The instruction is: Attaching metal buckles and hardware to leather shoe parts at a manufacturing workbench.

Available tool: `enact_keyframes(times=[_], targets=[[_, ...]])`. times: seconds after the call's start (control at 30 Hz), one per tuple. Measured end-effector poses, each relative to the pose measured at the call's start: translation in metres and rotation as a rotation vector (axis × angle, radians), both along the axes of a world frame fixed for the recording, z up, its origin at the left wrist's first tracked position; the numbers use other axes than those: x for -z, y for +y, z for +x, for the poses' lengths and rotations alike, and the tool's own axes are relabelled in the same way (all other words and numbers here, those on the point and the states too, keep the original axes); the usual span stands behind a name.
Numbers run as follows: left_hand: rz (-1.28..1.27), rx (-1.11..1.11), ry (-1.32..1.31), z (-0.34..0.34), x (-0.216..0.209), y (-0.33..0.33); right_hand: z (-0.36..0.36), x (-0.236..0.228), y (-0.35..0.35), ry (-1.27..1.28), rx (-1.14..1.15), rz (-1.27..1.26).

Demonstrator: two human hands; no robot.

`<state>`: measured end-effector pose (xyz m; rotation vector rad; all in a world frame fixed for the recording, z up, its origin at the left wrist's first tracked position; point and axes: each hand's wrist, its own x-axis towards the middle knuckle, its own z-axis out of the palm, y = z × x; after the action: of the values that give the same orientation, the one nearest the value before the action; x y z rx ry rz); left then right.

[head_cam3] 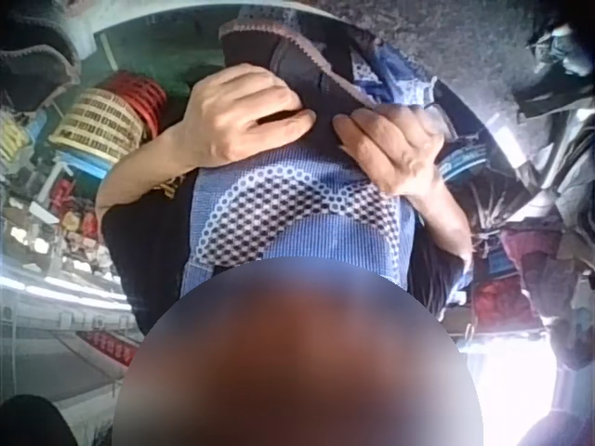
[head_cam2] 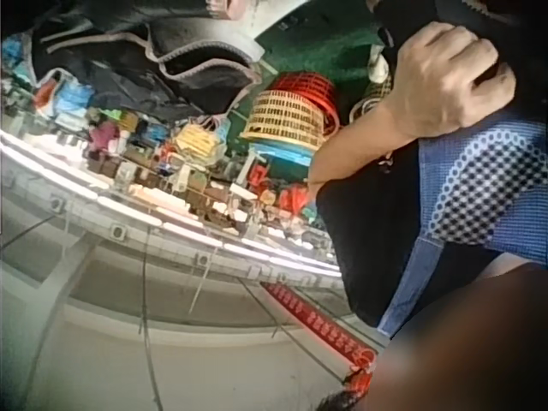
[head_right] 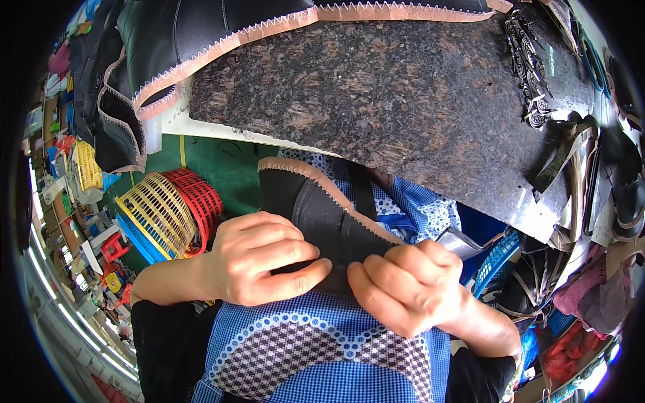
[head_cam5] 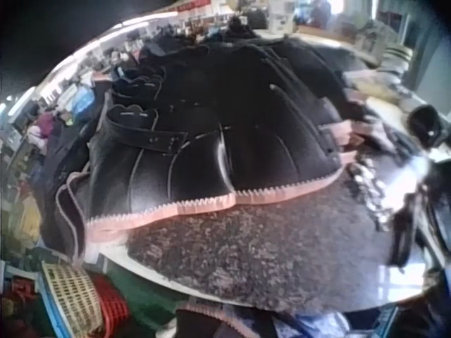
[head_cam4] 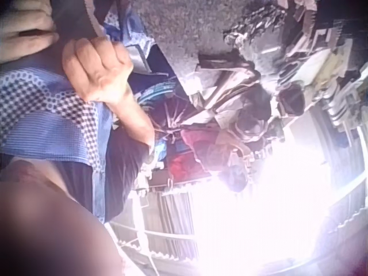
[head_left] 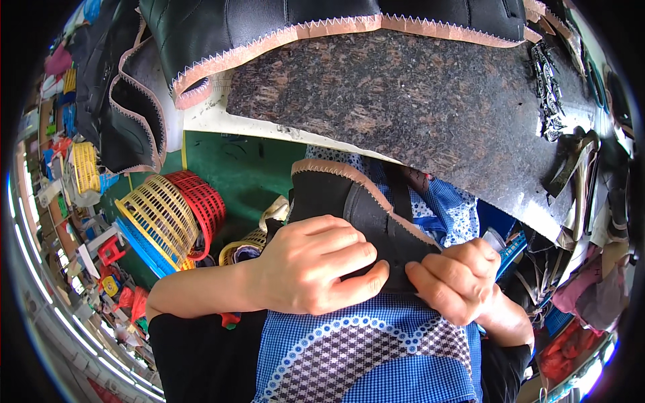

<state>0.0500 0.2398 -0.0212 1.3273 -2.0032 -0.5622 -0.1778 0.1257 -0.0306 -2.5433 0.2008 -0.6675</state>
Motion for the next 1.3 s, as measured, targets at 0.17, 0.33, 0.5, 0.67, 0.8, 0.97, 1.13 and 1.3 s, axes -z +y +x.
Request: enact_keyframes(times=[0.17, 0.33, 0.5, 0.67, 0.8, 0.97, 1.13, 1.3], targets=[[0.36, -0.061, 0.167, 0.003, 0.004, -0.007, 0.008, 0.013, 0.0, -0.205, 0.157, -0.111], [0.539, -0.072, 0.259, 0.002, 0.004, -0.008, 0.002, 0.007, 0.008, 0.019, 0.146, -0.06], [0.597, -0.081, 0.275, 0.002, -0.002, -0.009, -0.006, 0.014, 0.011, 0.031, 0.106, 0.133], [0.567, -0.073, 0.272, 0.001, 0.0, -0.008, 0.001, 0.016, 0.013, -0.028, 0.148, 0.295], [0.607, -0.105, 0.357, -0.001, 0.002, -0.005, -0.004, 0.021, 0.015, -0.089, 0.088, 0.358], [0.743, -0.162, 0.498, -0.003, 0.005, -0.004, -0.006, 0.019, 0.023, -0.049, 0.188, 0.549], [0.804, -0.215, 0.591, -0.007, 0.009, 0.0, -0.007, 0.022, 0.029, -0.045, 0.215, 0.627], [0.875, -0.198, 0.614, -0.007, 0.01, 0.0, -0.007, 0.021, 0.031, -0.025, 0.251, 0.72]])
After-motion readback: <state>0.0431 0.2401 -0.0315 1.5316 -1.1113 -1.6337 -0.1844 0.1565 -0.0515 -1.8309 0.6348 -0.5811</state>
